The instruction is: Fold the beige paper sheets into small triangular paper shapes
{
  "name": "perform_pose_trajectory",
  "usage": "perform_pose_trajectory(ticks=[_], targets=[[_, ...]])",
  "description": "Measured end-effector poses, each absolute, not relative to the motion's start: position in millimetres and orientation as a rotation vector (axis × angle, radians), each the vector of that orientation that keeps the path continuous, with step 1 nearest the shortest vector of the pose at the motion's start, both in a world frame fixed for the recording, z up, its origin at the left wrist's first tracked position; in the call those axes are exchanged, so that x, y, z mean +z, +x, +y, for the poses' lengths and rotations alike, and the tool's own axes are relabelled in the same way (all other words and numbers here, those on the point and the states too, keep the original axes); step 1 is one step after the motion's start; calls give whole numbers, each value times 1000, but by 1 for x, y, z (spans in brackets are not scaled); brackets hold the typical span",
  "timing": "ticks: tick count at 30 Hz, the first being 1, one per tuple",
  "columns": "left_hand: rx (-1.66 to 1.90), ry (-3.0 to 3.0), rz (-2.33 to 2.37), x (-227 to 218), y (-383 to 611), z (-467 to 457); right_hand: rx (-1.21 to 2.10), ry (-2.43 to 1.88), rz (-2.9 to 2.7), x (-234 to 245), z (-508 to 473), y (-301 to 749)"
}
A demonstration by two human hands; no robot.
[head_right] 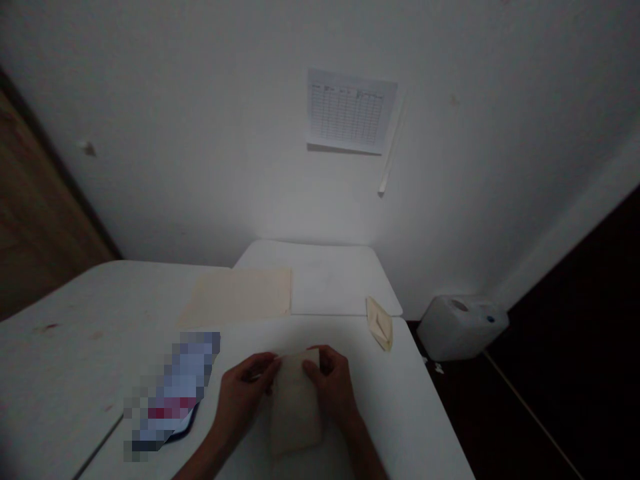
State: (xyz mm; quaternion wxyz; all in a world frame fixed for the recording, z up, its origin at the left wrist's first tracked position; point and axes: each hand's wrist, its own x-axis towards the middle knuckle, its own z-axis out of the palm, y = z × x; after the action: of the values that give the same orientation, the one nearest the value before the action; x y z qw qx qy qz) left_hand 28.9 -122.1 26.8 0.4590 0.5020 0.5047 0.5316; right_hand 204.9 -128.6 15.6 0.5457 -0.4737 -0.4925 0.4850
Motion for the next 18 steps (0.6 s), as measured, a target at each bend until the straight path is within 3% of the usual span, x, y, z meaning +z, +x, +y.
perform_pose_trajectory(ticks=[18], targets=[[1299, 1250, 1233, 29, 29, -121, 1200, -1088, -1130, 16, -129, 204]])
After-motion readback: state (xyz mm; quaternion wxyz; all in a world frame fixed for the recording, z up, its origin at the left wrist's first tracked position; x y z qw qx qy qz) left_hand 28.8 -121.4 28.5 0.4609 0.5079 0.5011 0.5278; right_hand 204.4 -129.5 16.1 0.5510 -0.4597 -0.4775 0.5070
